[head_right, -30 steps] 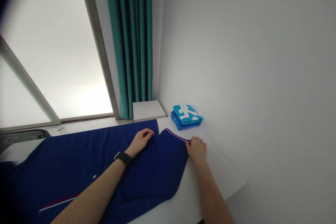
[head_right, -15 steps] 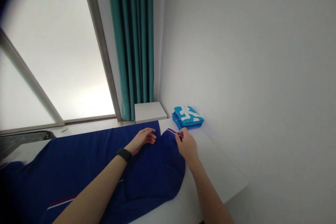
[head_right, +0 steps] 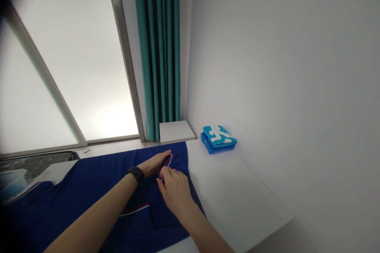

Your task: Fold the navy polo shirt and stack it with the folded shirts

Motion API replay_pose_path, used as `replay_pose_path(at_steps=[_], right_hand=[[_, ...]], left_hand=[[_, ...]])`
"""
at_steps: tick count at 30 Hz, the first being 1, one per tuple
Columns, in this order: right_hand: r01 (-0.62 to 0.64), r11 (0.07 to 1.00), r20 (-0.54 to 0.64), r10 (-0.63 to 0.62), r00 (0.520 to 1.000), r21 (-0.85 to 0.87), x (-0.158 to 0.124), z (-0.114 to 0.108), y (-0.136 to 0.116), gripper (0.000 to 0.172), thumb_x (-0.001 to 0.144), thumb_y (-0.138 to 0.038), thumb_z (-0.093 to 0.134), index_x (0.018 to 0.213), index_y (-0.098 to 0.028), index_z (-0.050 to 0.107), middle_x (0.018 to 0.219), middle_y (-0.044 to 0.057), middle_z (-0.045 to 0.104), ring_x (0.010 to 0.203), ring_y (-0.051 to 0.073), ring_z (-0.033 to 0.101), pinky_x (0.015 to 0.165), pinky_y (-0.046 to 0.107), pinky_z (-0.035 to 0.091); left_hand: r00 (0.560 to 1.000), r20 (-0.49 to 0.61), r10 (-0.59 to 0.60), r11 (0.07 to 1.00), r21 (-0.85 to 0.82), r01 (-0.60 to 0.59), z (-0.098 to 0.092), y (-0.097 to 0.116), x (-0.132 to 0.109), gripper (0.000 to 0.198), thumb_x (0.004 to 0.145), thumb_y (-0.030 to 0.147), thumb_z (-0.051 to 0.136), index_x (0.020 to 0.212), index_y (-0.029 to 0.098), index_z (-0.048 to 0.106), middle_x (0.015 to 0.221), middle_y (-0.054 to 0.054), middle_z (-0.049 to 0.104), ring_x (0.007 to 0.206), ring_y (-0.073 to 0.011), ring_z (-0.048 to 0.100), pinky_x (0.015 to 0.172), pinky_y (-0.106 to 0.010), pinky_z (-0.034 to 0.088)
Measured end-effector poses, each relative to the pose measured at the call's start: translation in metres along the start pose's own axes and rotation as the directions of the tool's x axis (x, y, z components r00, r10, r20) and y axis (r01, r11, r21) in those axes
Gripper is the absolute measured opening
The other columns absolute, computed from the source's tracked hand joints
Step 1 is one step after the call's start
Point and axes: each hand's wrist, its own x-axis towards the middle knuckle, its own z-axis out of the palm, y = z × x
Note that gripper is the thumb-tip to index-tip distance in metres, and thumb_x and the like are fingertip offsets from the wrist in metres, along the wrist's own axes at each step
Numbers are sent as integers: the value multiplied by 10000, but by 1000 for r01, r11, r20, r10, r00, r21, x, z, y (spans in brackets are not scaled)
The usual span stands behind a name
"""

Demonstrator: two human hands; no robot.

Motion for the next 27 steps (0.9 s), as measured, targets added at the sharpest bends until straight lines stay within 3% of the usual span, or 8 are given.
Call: replay_pose_path(at_steps=[3, 6, 11, 14, 16, 21, 27], right_hand=[[45, 998, 75, -47, 996, 36, -5, 6, -10, 42, 903, -272, 563, 893, -244, 534, 852, -8, 669, 787, 182, 629, 698, 279, 398], [50, 997, 90, -55, 994, 58, 0, 1, 0, 59, 934, -255, 509, 913, -237, 562, 883, -1, 676, 835, 177, 624, 747, 284, 399], [-70, 997, 41, 68, 997, 44, 30, -8, 72, 289, 949, -108, 339, 1024, -213, 597, 906, 15, 672, 884, 151, 598, 803, 258, 411], [-101, 994, 51, 103, 993, -30, 45, -3, 112, 346, 930, -77, 315, 1030, -189, 626, 976, 52, 655, 954, 172, 569, 856, 282, 408], [-95, 994, 73, 98, 992, -45, 48, 6, 126, 351, 928, -89, 331, 1052, -194, 642, 1024, 66, 640, 995, 182, 553, 878, 294, 405], [-93, 992, 117, 103, 988, -88, 44, 31, 129, 345, 918, -112, 372, 1095, -221, 647, 1120, 81, 591, 1080, 202, 508, 931, 322, 379], [-120, 983, 140, 139, 980, -140, 38, 40, 130, 304, 905, -160, 453, 1164, -228, 597, 1181, 86, 559, 1139, 225, 466, 963, 351, 339]], left_hand=[[993, -80, 90, 982, 171, -76, -9, -5, -6, 431, 703, 541, 648, 913, 165, 626, 581, 58, 503, 521, -127, 479, 501, -239, 361], [973, -116, 201, 930, 335, -152, -11, -7, -10, 280, 673, 356, 683, 881, 170, 659, 609, 45, 522, 598, -149, 509, 574, -253, 376], [948, -108, 299, 836, 508, -206, -12, -11, -16, 206, 738, 229, 582, 915, 190, 680, 663, 15, 567, 662, -178, 551, 662, -280, 385], [947, -94, 308, 804, 558, -206, -14, -13, -21, 227, 764, 214, 554, 959, 200, 669, 685, 10, 579, 667, -178, 561, 664, -278, 381], [949, -93, 303, 794, 574, -197, -15, -13, -24, 228, 796, 247, 540, 986, 204, 659, 685, 11, 580, 661, -179, 565, 648, -275, 379], [954, -99, 282, 749, 644, -155, -10, -15, -29, 278, 854, 352, 518, 1065, 210, 629, 693, 10, 576, 659, -186, 569, 621, -271, 377], [945, -94, 314, 777, 597, -199, -7, -17, -29, 267, 835, 253, 535, 1086, 206, 612, 690, 30, 537, 652, -157, 542, 615, -249, 374]])
